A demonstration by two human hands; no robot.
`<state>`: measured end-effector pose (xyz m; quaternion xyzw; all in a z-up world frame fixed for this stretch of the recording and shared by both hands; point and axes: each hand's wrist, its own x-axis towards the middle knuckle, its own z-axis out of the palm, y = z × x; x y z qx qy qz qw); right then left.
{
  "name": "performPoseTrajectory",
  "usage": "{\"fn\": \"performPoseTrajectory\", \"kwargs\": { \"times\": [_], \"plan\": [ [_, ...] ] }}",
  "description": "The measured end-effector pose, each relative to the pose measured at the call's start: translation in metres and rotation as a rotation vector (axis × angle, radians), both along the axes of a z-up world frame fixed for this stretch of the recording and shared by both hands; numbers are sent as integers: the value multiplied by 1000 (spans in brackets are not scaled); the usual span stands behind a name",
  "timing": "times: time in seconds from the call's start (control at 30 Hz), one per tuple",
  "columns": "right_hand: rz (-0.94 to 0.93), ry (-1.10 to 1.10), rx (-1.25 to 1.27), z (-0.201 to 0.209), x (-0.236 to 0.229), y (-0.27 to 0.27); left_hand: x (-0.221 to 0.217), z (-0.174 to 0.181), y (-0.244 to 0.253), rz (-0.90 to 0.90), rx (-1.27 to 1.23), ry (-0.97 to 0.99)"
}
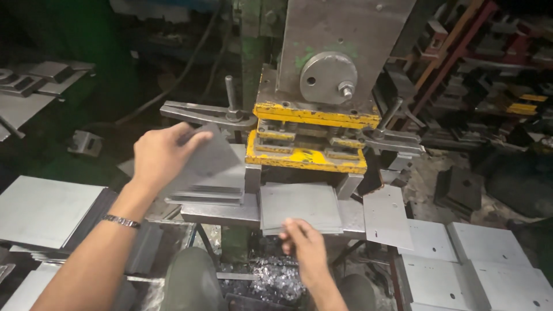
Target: Using a stamping machine to punch holes into rectangular metal sheets.
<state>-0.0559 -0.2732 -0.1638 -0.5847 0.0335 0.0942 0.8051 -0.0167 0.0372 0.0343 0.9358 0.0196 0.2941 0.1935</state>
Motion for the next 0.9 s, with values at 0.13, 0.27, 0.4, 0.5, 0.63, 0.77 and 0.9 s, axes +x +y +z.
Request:
{"fn": "performPoseTrajectory", "kwargs": {
  "times": [0.13,0.27,0.4,0.5,0.63,0.77,0.9],
  "plan": [
    [189,-42,109,67,-24,44,19,-26,-29,-190,-226,29],
    [206,-27,218,40,-27,57,16,-41,-67,-279,-271,391],
    [18,57,234,-1,-21,37,24,-66,-69,-282,-197,413],
    [-192,0,287,38,-18,23,49,-114,-30,-175,-63,390],
    [-326,-84,335,69,23,6,55,-153,-11,-129,186,383],
    [-323,15,436,72,82,-5,50,-149,-13,-88,252,472],
    [-232,42,567,52,156,-12,48,-151,-12,-85,262,448]
  ]
}}
